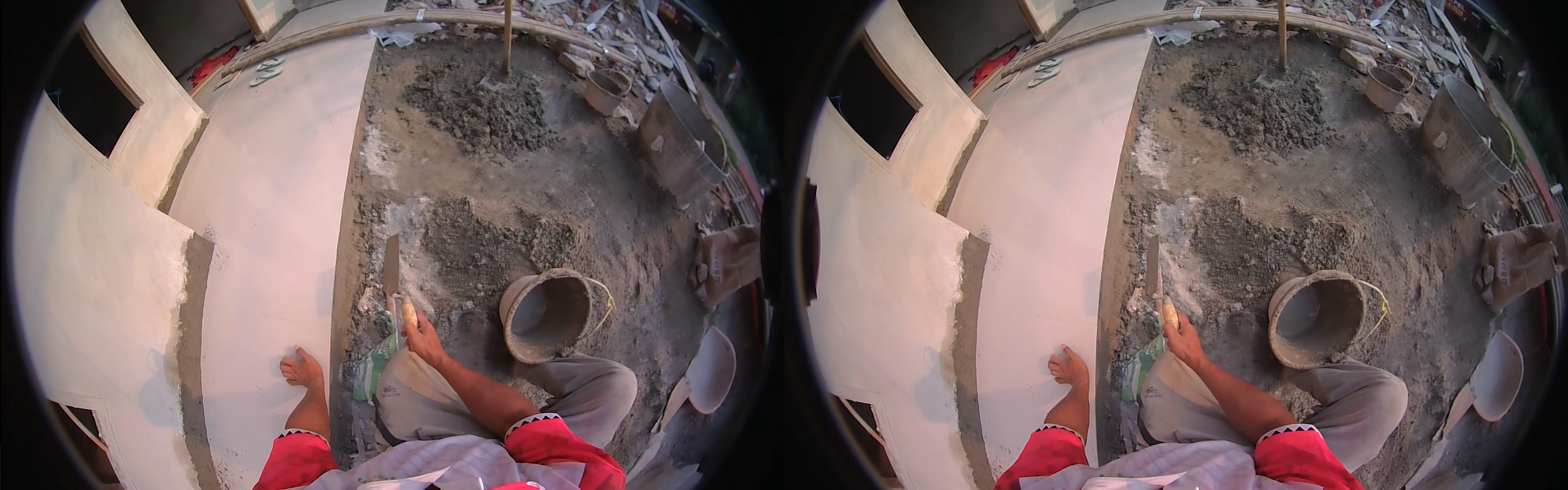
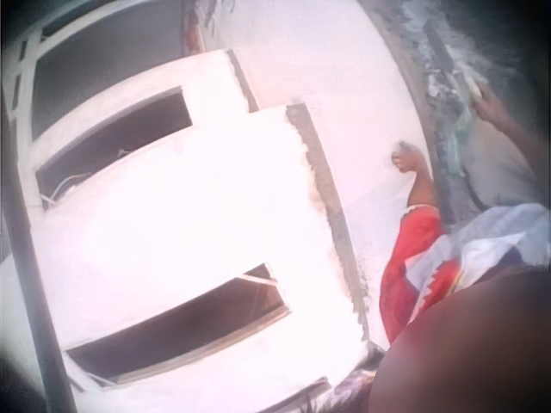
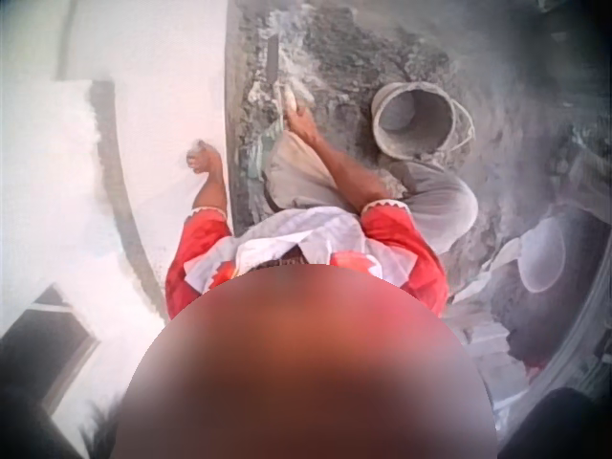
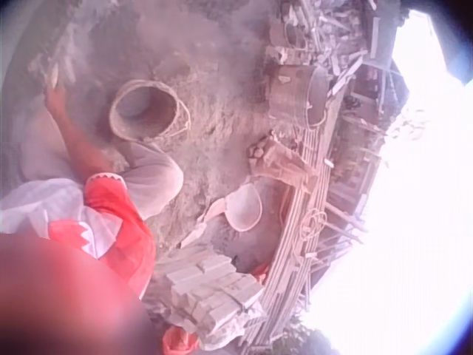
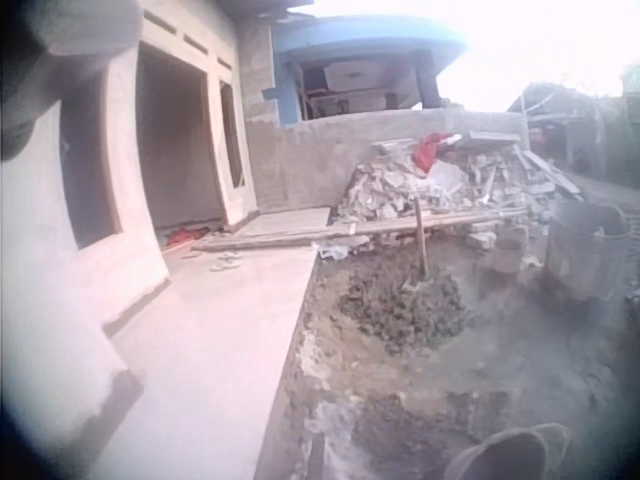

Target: The person scoops cement from a bucket using a trowel and applies it to the edge of a white wall. They repeatedly smooth the cement along the wall's base while seated on the ground.

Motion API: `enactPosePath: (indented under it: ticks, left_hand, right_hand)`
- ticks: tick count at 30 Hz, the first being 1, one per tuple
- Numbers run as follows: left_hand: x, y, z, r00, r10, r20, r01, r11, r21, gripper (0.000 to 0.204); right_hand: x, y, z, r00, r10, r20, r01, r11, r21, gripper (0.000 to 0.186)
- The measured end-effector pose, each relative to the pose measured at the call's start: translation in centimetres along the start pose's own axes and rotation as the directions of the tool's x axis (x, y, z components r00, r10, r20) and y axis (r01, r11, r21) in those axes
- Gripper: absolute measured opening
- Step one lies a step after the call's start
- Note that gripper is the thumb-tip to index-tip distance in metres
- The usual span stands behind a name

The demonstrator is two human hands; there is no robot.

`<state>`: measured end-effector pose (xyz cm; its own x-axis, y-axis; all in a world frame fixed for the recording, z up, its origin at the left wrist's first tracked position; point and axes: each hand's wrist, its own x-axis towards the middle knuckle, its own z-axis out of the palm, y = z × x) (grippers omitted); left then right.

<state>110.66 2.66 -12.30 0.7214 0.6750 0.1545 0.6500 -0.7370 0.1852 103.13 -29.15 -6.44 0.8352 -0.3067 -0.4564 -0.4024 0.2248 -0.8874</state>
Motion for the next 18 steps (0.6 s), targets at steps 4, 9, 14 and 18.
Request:
enactPosePath:
  ticks: [4, 9, 14, 18]
  left_hand:
    - [1.2, 4.3, 1.5, 0.975, -0.220, 0.014, 0.217, 0.970, 0.105, 0.070]
    - [0.9, 4.8, 2.1, 0.983, -0.174, -0.066, 0.184, 0.964, 0.192, 0.070]
    - [1.0, 4.9, 2.2, 0.981, -0.187, -0.047, 0.192, 0.956, 0.223, 0.071]
    - [1.0, 5.2, 2.1, 0.981, -0.196, -0.016, 0.195, 0.960, 0.200, 0.072]
  right_hand:
    - [4.1, 1.4, 2.2, 0.997, -0.023, -0.072, -0.007, 0.924, -0.382, 0.044]
    - [11.8, 0.5, 5.1, 0.998, -0.003, -0.065, -0.023, 0.914, -0.406, 0.051]
    - [19.7, -6.4, 8.1, 0.957, -0.257, -0.137, 0.200, 0.921, -0.334, 0.043]
    - [23.4, -8.4, 10.1, 0.828, -0.459, -0.322, 0.438, 0.888, -0.139, 0.037]
